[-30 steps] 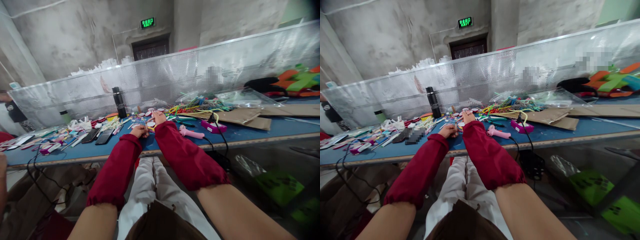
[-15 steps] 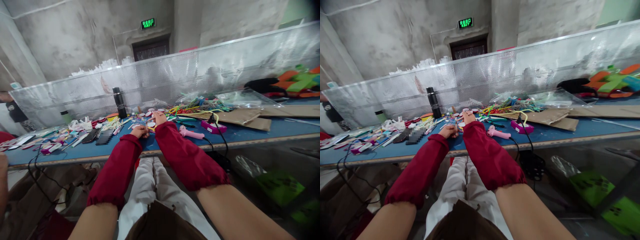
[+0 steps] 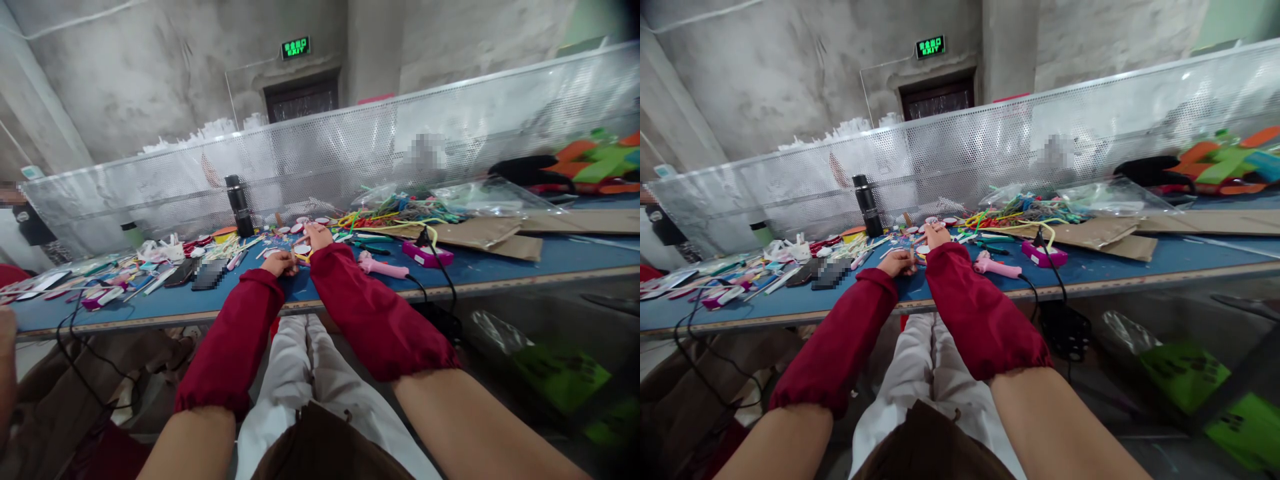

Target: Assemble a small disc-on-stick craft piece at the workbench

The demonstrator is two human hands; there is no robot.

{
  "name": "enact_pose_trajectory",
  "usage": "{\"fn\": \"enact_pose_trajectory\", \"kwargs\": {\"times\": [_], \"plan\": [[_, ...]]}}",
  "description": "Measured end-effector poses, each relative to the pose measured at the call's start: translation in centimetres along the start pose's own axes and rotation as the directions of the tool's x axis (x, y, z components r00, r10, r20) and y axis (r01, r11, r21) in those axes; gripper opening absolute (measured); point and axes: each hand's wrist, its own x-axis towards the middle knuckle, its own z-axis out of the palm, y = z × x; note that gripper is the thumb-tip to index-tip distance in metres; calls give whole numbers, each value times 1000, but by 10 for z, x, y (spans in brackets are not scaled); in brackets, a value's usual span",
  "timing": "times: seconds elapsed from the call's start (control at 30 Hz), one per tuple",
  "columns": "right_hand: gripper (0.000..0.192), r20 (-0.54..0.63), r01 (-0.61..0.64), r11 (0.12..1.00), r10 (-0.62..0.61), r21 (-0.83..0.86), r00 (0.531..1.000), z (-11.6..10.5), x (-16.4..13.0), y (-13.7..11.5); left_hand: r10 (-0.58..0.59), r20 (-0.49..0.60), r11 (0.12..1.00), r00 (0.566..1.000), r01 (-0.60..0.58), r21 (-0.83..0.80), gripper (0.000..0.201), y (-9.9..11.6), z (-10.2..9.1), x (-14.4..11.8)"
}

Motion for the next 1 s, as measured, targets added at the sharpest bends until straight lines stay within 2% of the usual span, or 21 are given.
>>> {"fn": "enact_pose_trajectory", "kwargs": {"times": [1.0], "plan": [[31,9,-29,998,29,-62,1000,-3,-6,-9,-9,-6,1000,1000,9,10,18,1,0,1]]}}
